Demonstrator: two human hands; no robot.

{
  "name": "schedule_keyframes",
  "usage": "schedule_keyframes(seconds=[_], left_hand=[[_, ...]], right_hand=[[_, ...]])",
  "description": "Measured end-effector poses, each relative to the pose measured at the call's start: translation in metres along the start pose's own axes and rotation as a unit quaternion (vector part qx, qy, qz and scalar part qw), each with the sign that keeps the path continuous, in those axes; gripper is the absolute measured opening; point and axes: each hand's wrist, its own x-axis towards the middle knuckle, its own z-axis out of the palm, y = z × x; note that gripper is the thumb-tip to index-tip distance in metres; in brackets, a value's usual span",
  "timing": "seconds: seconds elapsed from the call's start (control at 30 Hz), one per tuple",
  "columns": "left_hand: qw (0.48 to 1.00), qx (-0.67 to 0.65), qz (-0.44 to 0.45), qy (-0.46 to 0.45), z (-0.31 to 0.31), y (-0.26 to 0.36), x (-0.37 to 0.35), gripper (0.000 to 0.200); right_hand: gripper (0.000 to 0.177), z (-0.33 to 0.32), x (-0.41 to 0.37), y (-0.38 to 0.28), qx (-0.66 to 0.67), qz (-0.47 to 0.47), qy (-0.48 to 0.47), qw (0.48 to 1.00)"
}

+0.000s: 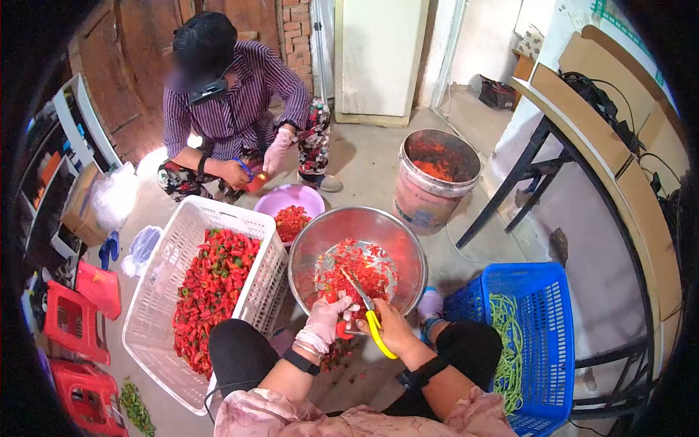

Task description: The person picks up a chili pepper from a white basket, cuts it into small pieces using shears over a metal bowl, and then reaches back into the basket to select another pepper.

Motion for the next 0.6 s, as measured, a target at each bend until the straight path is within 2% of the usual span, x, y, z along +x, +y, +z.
schedule_keyframes(seconds=[0.1, 0.2, 0.3, 0.37, 0.47, 0.53, 0.6], left_hand=[[1.000, -0.015, 0.007, 0.017, -0.006, -0.004, -0.003, 0.007], [0.999, -0.005, 0.019, 0.029, -0.012, -0.005, -0.003, 0.009], [0.998, 0.005, -0.005, 0.058, -0.012, -0.004, -0.003, 0.005], [0.998, 0.007, 0.008, 0.060, -0.015, -0.006, 0.000, 0.006], [0.998, 0.011, 0.023, 0.059, -0.020, -0.009, 0.003, 0.006], [0.998, 0.048, -0.019, 0.047, -0.017, -0.006, 0.001, 0.005], [0.998, 0.049, -0.020, 0.044, -0.019, -0.007, 0.003, 0.005]], right_hand=[[0.055, 0.005, 0.002, 0.000, -0.022, -0.023, -0.010, 0.999], [0.053, 0.007, 0.004, 0.005, 0.009, 0.012, -0.031, 0.999], [0.052, 0.009, 0.004, 0.012, 0.010, 0.039, -0.054, 0.998], [0.052, 0.009, 0.003, 0.016, 0.061, 0.017, -0.040, 0.997], [0.052, 0.007, -0.001, 0.018, -0.010, -0.025, -0.024, 0.999], [0.052, 0.009, -0.002, 0.021, -0.011, -0.052, -0.003, 0.999], [0.052, 0.006, -0.004, 0.015, -0.010, -0.081, 0.019, 0.997]])
